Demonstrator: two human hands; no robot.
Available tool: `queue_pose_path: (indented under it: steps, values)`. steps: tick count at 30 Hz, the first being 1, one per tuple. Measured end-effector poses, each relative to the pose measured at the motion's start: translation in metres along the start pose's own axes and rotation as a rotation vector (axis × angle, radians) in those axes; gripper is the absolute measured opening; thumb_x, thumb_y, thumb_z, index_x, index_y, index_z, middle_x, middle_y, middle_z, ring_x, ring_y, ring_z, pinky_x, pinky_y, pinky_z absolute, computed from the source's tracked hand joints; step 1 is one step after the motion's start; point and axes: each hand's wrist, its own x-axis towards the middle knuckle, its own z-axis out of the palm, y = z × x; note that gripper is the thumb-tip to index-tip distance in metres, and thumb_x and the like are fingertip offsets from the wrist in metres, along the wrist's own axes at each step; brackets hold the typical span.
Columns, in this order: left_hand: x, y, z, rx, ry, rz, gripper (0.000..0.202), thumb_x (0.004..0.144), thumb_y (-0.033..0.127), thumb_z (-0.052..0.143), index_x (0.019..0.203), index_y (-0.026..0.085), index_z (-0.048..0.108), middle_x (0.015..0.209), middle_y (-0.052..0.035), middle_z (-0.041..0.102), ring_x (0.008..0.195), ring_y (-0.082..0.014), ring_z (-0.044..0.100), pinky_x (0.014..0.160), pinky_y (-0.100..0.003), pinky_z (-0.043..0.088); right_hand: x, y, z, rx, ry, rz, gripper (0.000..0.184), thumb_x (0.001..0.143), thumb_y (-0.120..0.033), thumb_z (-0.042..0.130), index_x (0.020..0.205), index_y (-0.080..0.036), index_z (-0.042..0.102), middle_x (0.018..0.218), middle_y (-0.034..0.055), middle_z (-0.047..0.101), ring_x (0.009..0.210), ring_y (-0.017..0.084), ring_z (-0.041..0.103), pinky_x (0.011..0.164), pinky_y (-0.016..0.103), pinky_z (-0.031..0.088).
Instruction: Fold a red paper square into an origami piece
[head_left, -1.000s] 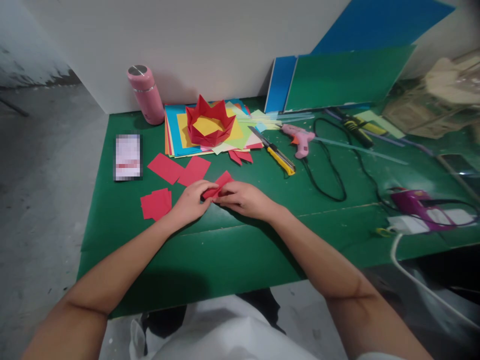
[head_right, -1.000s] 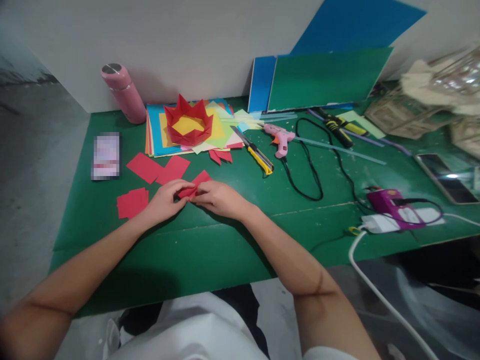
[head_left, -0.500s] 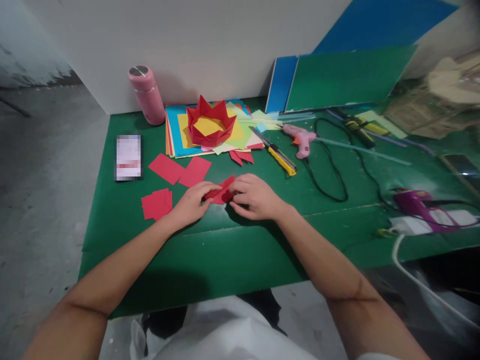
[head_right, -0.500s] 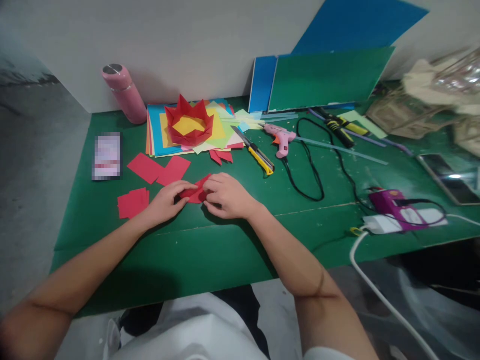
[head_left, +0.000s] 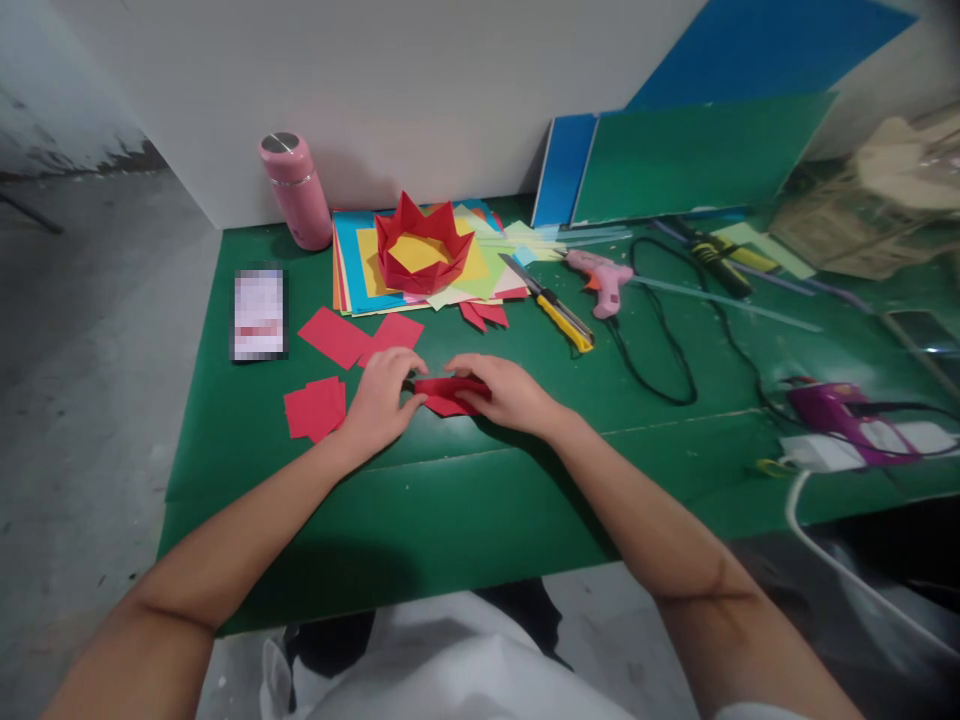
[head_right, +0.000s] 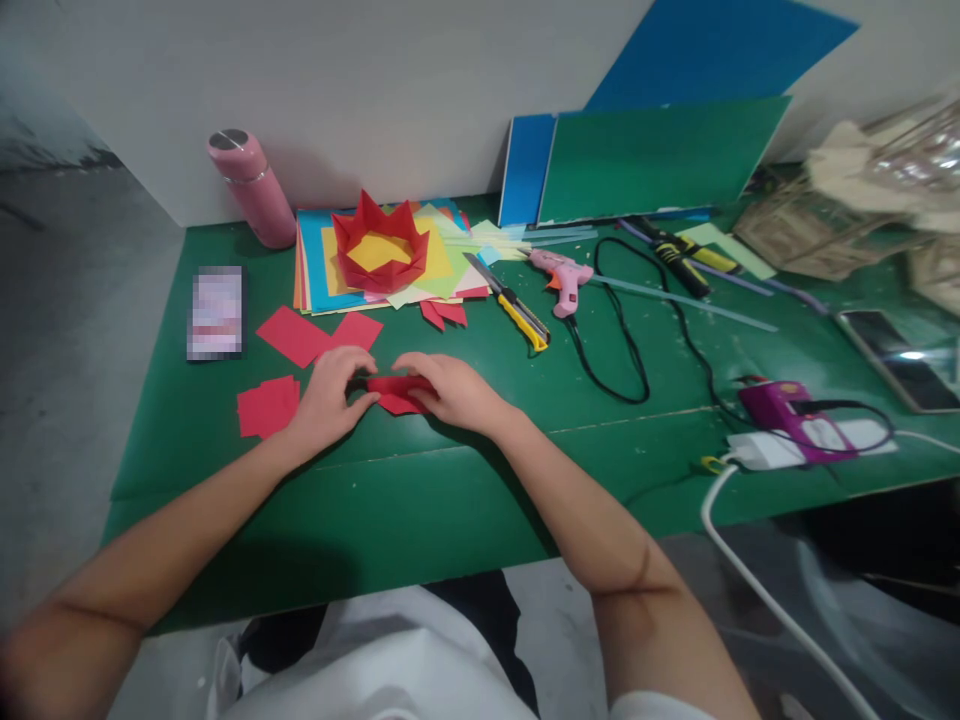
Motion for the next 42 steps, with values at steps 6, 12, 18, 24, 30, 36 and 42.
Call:
queue_pose_path:
  steps: [6,12,18,24,30,36,42]
  values:
    - [0.0000,0.0013,-0.0031,0.093,-0.010,0.144,0.022,0.092,0.037,0.053,0.087,0.019,0.066,0.090,-0.0059,0.063,0.086,-0.0200,0.056,0.081,-0.037,0.045,0.0000,-0.0010,-0.0053,0.012,-0.042,-0.010,0.036,0.081,-0.014,0.055,0.117,-0.020,0.056,0.110,0.0078,0.069,0.095,0.021,0.065,0.078,0.031,0.049]
    - [-0.0008,0.0038,0.0007,0.118,-0.125,0.260,0.025,0.095,0.025,0.048,0.100,0.014,0.069,0.099,-0.0103,0.067,0.090,-0.0212,0.058,0.083,-0.038,0.047,-0.0010,-0.0010,-0.0051,-0.014,-0.001,0.048,0.037,0.081,-0.018,0.055,0.117,-0.021,0.060,0.109,0.0064,0.070,0.095,0.021,0.065,0.079,0.031,0.049]
    - [-0.0013,0.0013,-0.0002,0.158,-0.100,0.276,0.026,0.094,0.027,0.049,0.096,0.016,0.073,0.100,-0.0104,0.066,0.090,-0.0216,0.057,0.080,-0.039,0.048,0.0022,0.0029,-0.0010,0.064,0.145,0.187,0.023,0.086,-0.028,0.055,0.101,-0.017,0.069,0.076,0.0032,0.068,0.062,0.014,0.056,0.060,0.026,0.041]
    - [-0.0018,0.0010,-0.0004,0.176,-0.087,0.257,0.028,0.095,0.032,0.049,0.095,0.017,0.074,0.102,-0.0105,0.065,0.092,-0.0219,0.057,0.082,-0.039,0.047,0.0042,0.0054,0.0001,0.047,0.122,0.165,0.015,0.085,-0.026,0.057,0.083,-0.017,0.069,0.072,0.0028,0.064,0.063,0.013,0.052,0.062,0.026,0.038]
    - [-0.0005,0.0009,-0.0012,0.157,-0.090,0.286,0.028,0.094,0.032,0.050,0.096,0.016,0.073,0.102,-0.0106,0.067,0.090,-0.0212,0.057,0.081,-0.039,0.048,0.0034,0.0041,0.0002,0.051,0.108,0.198,0.011,0.082,-0.021,0.058,0.081,-0.017,0.068,0.068,0.0009,0.060,0.059,0.012,0.048,0.059,0.025,0.036]
    - [0.0008,-0.0011,-0.0008,0.092,-0.173,0.321,0.027,0.095,0.029,0.048,0.094,0.017,0.073,0.105,-0.0089,0.068,0.094,-0.0208,0.058,0.084,-0.039,0.047,0.0046,0.0041,0.0005,0.086,0.115,0.177,0.024,0.082,-0.021,0.059,0.104,-0.018,0.069,0.076,0.0015,0.060,0.059,0.011,0.046,0.060,0.024,0.039]
    - [-0.0003,0.0002,0.0002,0.081,-0.158,0.324,0.026,0.094,0.027,0.049,0.089,0.017,0.073,0.104,-0.0094,0.068,0.094,-0.0214,0.058,0.083,-0.039,0.048,0.0029,0.0067,0.0018,0.231,0.127,0.256,0.026,0.082,-0.027,0.062,0.107,-0.021,0.069,0.077,0.0009,0.065,0.055,0.010,0.044,0.057,0.024,0.039]
